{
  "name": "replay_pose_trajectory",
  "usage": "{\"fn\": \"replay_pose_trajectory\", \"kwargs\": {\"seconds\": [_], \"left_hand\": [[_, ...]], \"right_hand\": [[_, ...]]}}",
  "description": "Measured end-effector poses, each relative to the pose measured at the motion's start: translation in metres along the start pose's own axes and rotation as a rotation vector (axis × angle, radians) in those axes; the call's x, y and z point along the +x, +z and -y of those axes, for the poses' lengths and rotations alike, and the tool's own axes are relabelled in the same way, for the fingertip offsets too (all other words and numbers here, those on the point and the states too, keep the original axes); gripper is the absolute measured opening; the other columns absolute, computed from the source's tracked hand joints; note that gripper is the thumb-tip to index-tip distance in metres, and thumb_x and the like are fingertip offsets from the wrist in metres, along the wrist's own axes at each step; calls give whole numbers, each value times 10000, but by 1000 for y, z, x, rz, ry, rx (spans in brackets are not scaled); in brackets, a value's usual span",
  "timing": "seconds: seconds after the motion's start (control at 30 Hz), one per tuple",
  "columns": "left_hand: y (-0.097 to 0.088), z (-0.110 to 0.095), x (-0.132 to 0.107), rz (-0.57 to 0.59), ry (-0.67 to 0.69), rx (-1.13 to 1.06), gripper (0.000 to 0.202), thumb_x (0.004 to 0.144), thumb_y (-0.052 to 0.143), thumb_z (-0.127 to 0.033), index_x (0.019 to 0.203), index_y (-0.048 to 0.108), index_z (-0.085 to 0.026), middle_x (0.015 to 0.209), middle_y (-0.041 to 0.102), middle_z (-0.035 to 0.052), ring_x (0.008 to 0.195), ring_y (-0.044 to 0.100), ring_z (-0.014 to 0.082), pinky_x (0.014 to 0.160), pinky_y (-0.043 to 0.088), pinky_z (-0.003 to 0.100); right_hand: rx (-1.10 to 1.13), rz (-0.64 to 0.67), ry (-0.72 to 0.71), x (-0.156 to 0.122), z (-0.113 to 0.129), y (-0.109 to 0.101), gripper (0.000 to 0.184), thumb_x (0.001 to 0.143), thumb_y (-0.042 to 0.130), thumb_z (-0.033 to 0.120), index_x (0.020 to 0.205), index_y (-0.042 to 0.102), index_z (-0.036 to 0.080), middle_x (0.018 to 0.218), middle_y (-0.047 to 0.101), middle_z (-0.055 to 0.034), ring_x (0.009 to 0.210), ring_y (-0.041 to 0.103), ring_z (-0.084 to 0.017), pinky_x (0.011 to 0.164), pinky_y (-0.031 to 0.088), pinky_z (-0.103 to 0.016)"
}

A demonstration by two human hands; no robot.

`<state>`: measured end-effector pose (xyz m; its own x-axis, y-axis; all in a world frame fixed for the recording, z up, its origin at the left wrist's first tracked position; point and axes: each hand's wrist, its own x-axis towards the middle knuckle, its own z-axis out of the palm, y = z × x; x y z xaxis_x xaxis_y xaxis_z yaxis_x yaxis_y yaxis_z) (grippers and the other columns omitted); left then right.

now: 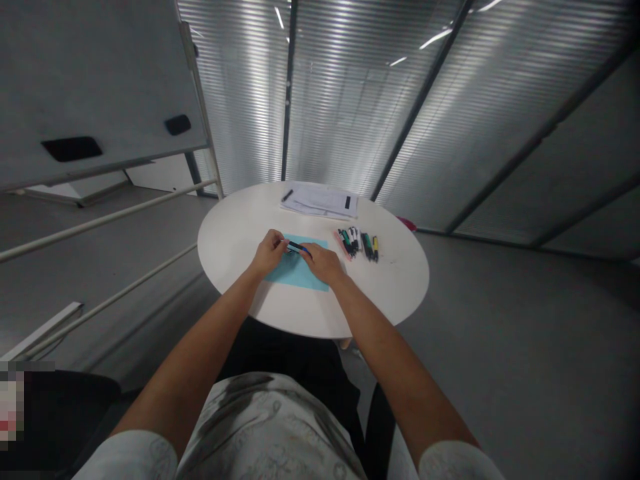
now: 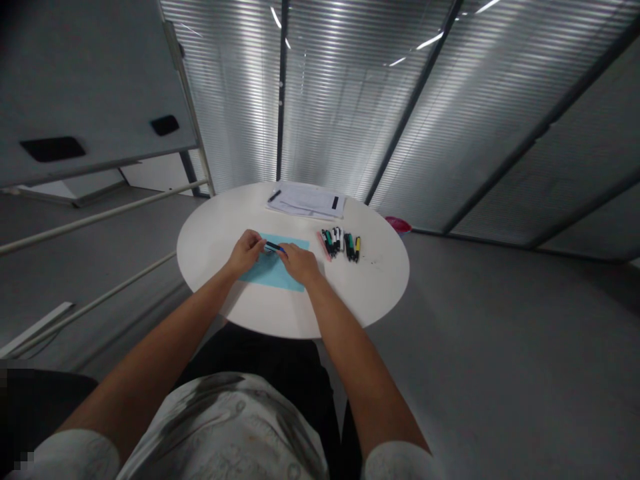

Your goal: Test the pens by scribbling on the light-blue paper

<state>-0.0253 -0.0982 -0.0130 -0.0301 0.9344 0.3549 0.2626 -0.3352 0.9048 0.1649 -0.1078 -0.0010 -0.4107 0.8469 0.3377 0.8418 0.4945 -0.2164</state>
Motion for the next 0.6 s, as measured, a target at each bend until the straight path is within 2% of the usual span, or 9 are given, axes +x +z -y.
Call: {"fn": "replay_pose_trajectory", "kwargs": {"seconds": [0.13,0.33,0.6], "left_hand": [[0,8,3,11,24,24,229,841,573,-411,854,560,-183,650,604,-7,568,524,118,555,411,237],[0,9,2,36,57,57,262,863,538,-427,868,600,-172,680,622,9,556,502,113,538,383,233],[-1,14,4,20,90,66,267,817,605,-418,907,630,-168,686,630,12,602,539,124,566,398,231]], "right_hand": [[5,-5,0,0,-1,0,426,1016,326,457,1308,560,253,1244,660,-48,1113,616,-200,911,474,-301],[5,1,5,-1,-1,0,425,1015,328,457,1304,561,251,1241,662,-50,1113,616,-210,892,480,-310],[-1,28,29,0,2,-2,414,1018,318,452,1288,560,254,1228,668,-54,1109,614,-207,883,463,-305]]}}
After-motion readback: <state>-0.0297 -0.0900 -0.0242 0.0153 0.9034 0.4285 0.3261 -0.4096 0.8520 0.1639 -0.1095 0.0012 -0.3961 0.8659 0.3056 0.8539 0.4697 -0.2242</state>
